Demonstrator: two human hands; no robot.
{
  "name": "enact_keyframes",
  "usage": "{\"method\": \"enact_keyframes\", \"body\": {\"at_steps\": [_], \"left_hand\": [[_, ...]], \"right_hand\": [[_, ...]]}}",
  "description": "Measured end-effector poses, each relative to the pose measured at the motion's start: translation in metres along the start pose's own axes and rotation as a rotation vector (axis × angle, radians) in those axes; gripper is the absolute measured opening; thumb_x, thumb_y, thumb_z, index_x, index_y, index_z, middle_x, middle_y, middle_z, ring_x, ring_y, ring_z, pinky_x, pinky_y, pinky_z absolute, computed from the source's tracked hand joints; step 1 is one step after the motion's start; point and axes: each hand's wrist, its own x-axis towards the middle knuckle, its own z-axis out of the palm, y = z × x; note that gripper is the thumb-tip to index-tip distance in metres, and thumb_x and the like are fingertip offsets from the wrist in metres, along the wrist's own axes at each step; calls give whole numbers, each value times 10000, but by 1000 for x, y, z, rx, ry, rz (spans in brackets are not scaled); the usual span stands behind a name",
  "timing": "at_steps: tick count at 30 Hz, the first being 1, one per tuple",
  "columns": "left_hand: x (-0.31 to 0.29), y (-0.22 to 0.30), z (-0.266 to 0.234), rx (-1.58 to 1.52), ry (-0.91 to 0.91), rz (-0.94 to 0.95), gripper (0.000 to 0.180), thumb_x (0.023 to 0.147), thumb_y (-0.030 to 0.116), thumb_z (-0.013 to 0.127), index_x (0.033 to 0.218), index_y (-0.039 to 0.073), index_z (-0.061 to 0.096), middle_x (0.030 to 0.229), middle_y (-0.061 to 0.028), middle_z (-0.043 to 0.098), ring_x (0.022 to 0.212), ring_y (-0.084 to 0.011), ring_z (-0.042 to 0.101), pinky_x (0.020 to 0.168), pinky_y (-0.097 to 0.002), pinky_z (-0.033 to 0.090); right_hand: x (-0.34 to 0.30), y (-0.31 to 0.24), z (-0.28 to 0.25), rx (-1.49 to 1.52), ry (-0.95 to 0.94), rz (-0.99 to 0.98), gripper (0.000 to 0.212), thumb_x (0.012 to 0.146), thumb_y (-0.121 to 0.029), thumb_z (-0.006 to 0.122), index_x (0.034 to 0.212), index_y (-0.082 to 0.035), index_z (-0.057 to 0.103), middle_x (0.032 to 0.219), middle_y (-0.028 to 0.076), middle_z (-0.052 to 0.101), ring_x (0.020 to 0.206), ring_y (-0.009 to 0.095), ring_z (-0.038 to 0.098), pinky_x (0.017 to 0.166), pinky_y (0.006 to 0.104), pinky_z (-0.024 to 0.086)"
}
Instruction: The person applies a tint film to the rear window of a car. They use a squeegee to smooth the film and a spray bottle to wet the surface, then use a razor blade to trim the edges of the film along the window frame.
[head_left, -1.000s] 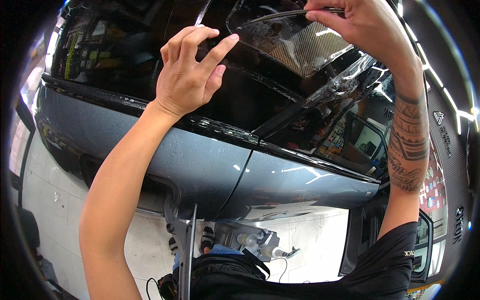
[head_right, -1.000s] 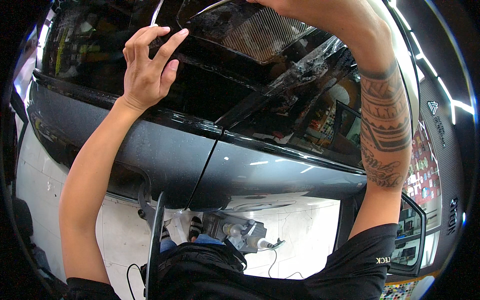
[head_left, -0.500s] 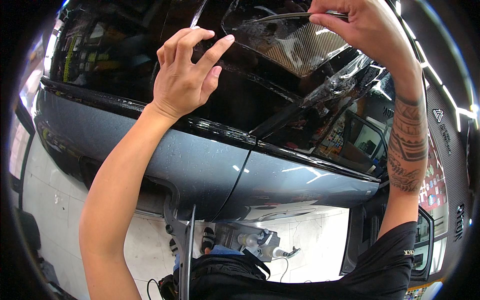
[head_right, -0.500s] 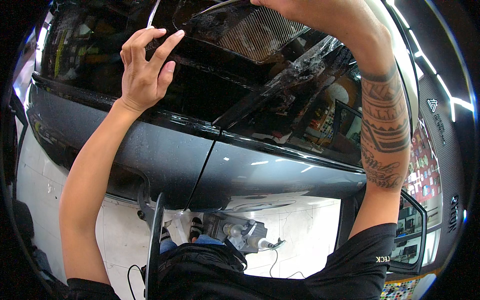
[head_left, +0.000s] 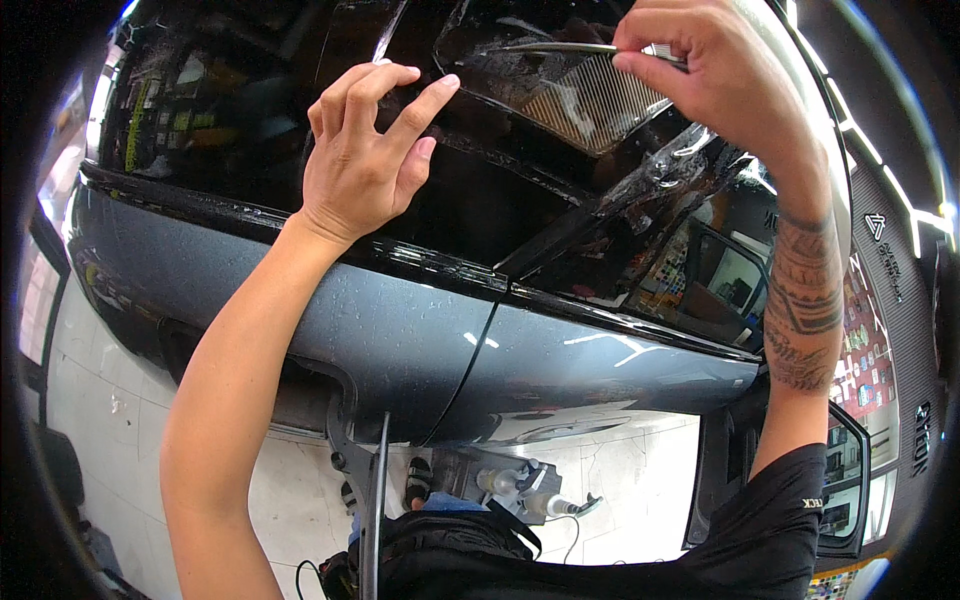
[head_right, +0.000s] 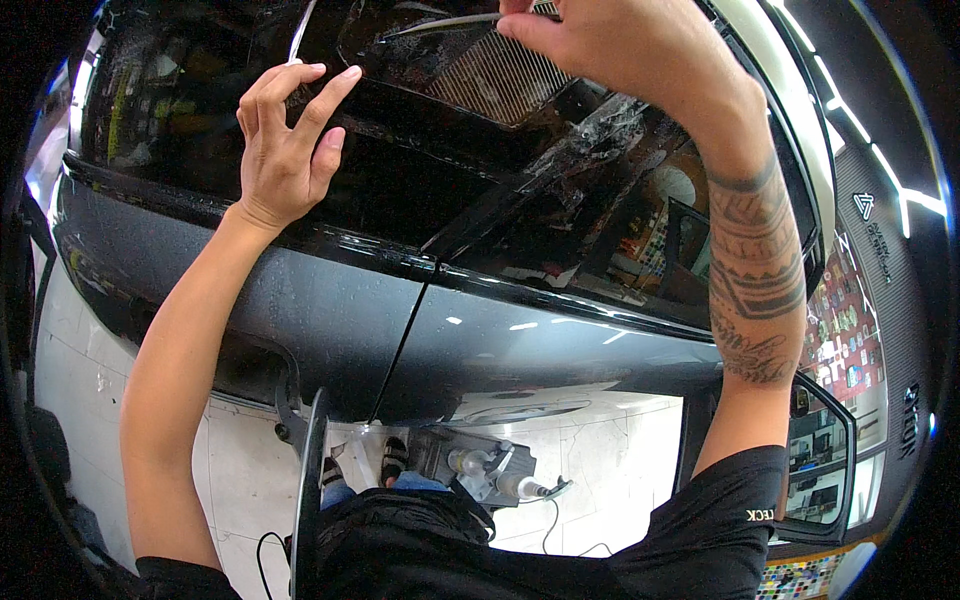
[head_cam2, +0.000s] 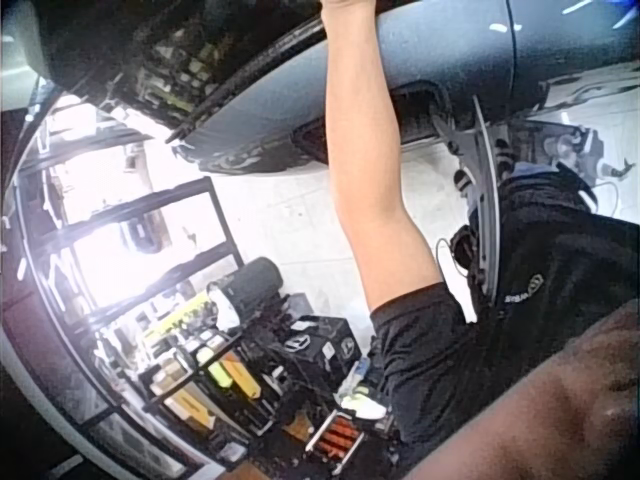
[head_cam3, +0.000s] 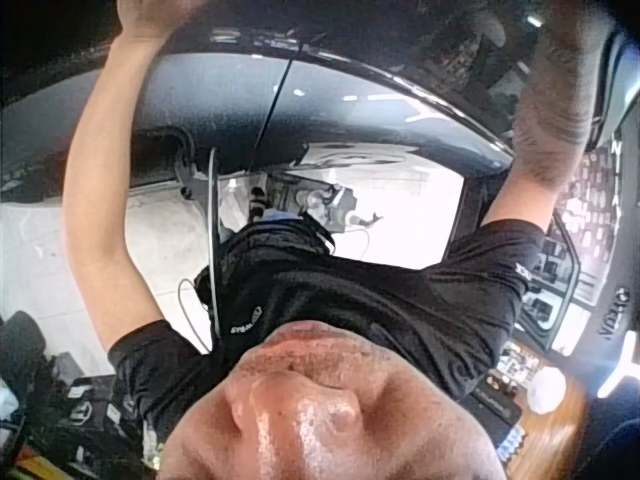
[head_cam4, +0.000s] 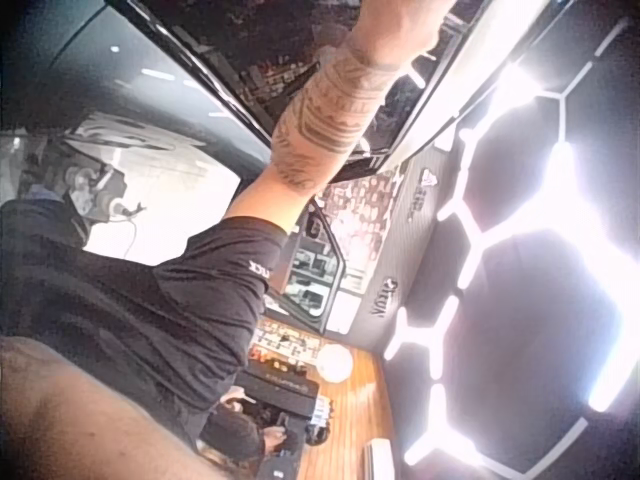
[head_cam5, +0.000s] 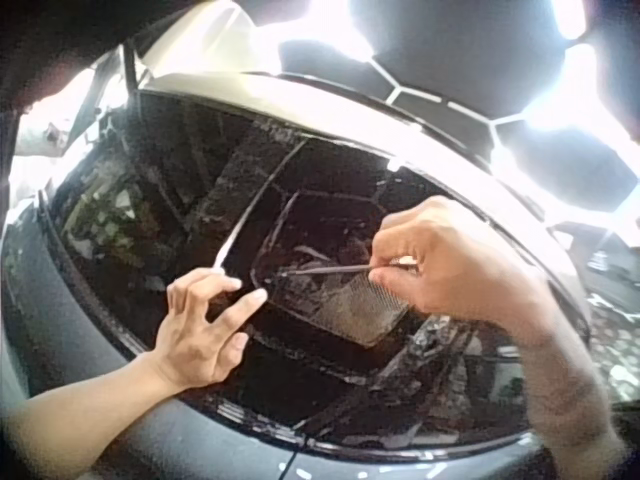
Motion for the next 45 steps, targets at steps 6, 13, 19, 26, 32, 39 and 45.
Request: {"method": "enact_keyframes", "body": {"at_steps": [6, 13, 19, 26, 32, 39, 45], "left_hand": [[1, 2, -1, 17, -21, -10, 522, 798, 197, 631, 1305, 260, 527, 1263, -77, 438, 1200, -264, 379, 995, -373, 313], [2, 4, -2, 8, -23, -2, 485, 833, 169, 560, 1316, 196, 532, 1237, -74, 432, 1185, -269, 376, 1003, -381, 295], [2, 2, -4, 16, -32, 3, 480, 840, 177, 554, 1318, 196, 531, 1234, -78, 433, 1184, -264, 379, 1001, -378, 295], [2, 0, -2, 21, -22, 11, 473, 845, 196, 557, 1316, 220, 528, 1244, -77, 432, 1190, -257, 377, 995, -371, 300], [2, -2, -1, 23, -26, 1, 509, 809, 198, 606, 1308, 255, 523, 1261, -77, 428, 1201, -254, 369, 992, -366, 301], [4, 0, -3, 14, -36, 0, 492, 823, 169, 577, 1312, 209, 533, 1247, -74, 432, 1188, -259, 373, 1001, -374, 294], [4, 2, -3, 13, -36, -1, 489, 827, 149, 566, 1314, 185, 536, 1243, -77, 434, 1182, -267, 375, 1007, -382, 296]], "right_hand": [[-17, 0, 20, 60, 43, -2, 101, 830, -77, 660, 829, 17, 620, 714, 65, 563, 583, 143, 478, 541, 272, 398], [-23, 0, 31, 150, 105, 3, 111, 830, -76, 660, 829, 26, 617, 739, 71, 570, 588, 145, 495, 547, 267, 412], [-25, -1, 31, 118, 92, 28, 119, 830, -85, 662, 835, 27, 621, 749, 72, 579, 604, 150, 521, 552, 267, 425], [-31, 1, 36, 159, 120, 58, 119, 829, -83, 662, 851, 29, 628, 751, 70, 579, 578, 144, 495, 533, 258, 422], [-37, 5, 38, 189, 118, 68, 119, 832, -68, 656, 858, 42, 618, 781, 68, 598, 573, 131, 495, 525, 254, 416], [-43, 9, 38, 211, 149, 54, 121, 826, -56, 662, 841, 54, 613, 830, 67, 622, 607, 137, 520, 542, 259, 418], [-50, 13, 37, 216, 116, 77, 118, 818, -53, 666, 827, 49, 607, 848, 61, 626, 614, 143, 524, 550, 259, 417]]}}
